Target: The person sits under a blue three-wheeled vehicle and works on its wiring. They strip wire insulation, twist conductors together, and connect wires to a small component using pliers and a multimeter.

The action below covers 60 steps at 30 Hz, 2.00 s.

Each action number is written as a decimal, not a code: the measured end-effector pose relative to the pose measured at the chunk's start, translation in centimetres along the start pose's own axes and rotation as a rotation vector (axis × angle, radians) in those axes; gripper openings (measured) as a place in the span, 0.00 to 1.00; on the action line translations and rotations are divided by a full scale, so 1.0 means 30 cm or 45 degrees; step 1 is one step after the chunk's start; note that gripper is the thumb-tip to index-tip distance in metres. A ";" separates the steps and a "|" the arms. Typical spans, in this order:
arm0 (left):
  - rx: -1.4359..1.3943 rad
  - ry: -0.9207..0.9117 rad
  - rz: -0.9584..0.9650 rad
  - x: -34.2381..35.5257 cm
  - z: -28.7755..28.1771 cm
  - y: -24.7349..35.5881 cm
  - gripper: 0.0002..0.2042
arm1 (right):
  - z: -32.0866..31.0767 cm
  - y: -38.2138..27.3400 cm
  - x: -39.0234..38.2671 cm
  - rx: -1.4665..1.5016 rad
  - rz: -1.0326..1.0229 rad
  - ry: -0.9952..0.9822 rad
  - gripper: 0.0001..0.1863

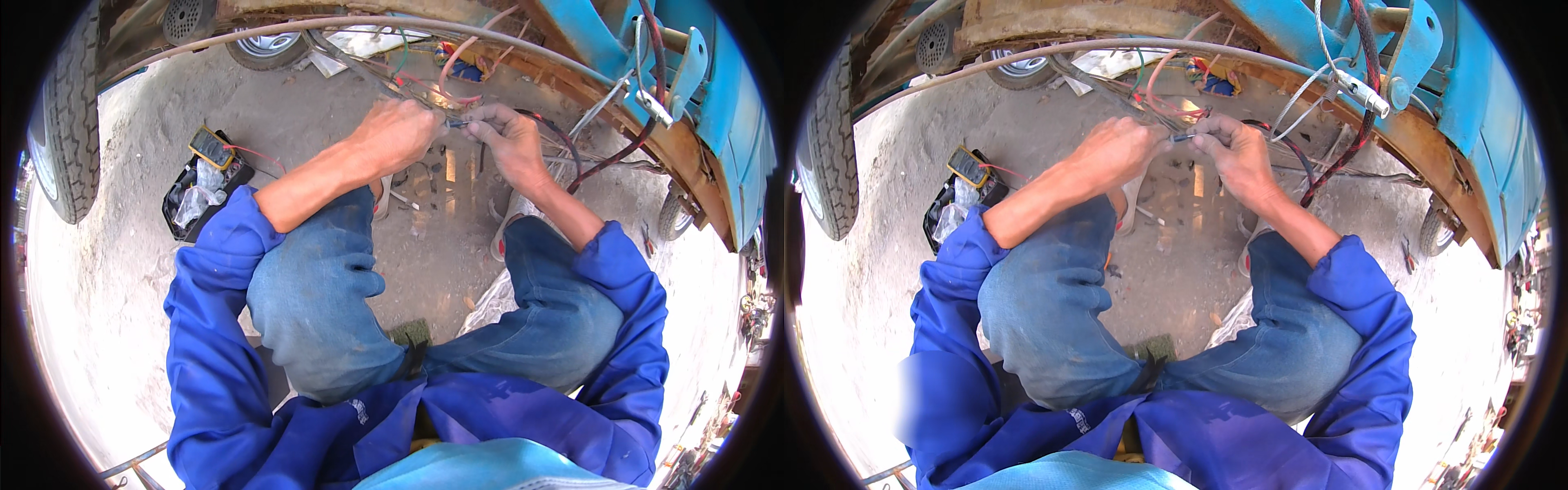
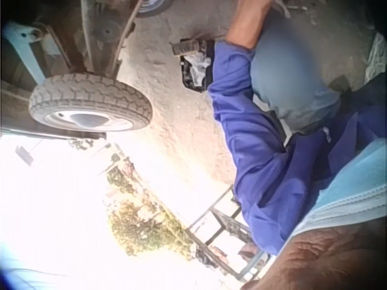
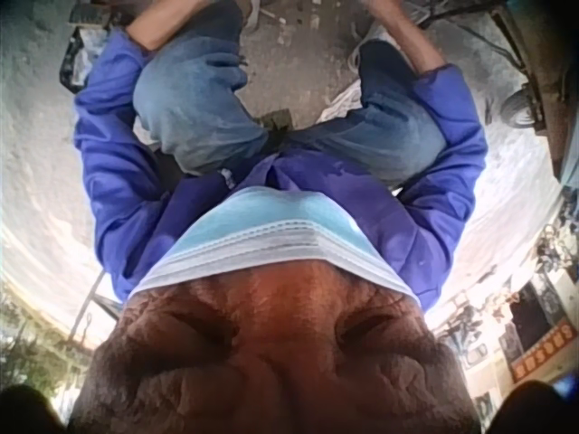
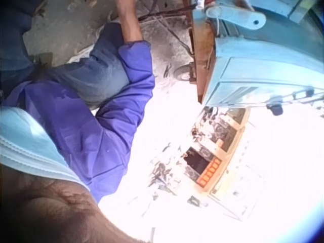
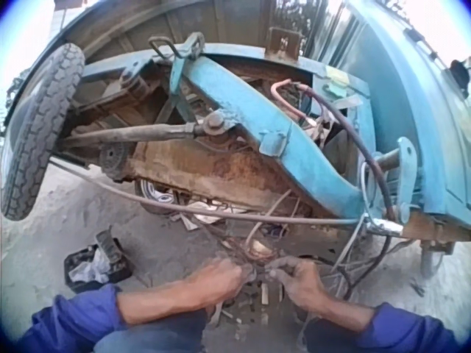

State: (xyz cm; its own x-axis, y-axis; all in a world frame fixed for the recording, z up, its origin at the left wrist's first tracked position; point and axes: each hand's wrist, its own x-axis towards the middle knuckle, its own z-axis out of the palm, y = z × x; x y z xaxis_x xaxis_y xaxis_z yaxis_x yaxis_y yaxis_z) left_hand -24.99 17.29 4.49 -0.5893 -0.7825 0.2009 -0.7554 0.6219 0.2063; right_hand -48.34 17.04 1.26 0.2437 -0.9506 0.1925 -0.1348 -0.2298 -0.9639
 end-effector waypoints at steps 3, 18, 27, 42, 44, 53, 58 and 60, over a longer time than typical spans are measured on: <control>-0.008 -0.030 -0.005 0.000 0.001 -0.001 0.11 | 0.001 0.010 -0.007 -0.020 -0.016 -0.004 0.06; -0.173 0.002 -0.078 -0.030 -0.045 0.016 0.13 | -0.036 -0.021 -0.020 -0.245 -0.049 0.175 0.16; -0.238 0.137 -0.039 -0.032 -0.084 0.076 0.12 | -0.046 -0.034 -0.001 -0.489 -0.147 0.194 0.23; -0.301 0.453 -0.013 -0.020 -0.119 0.108 0.10 | 0.008 -0.211 0.001 0.155 -0.247 0.030 0.17; -0.363 0.469 -0.012 -0.018 -0.120 0.114 0.10 | 0.015 -0.211 0.007 0.205 -0.269 0.008 0.17; -0.344 0.484 -0.034 -0.016 -0.123 0.112 0.11 | 0.014 -0.205 0.003 0.266 -0.251 0.033 0.15; -0.337 0.507 -0.003 -0.011 -0.119 0.111 0.10 | 0.018 -0.205 0.006 0.286 -0.232 0.070 0.14; -0.336 0.556 0.044 -0.007 -0.115 0.110 0.09 | 0.018 -0.207 0.007 0.287 -0.207 0.086 0.13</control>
State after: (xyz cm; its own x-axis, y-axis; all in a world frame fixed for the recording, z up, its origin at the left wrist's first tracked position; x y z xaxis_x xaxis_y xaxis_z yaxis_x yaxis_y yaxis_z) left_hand -26.37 19.59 8.42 -0.3951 -0.7110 0.5817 -0.6064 0.6775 0.4162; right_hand -46.95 18.38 7.18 0.1789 -0.9186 0.3524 0.1198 -0.3352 -0.9345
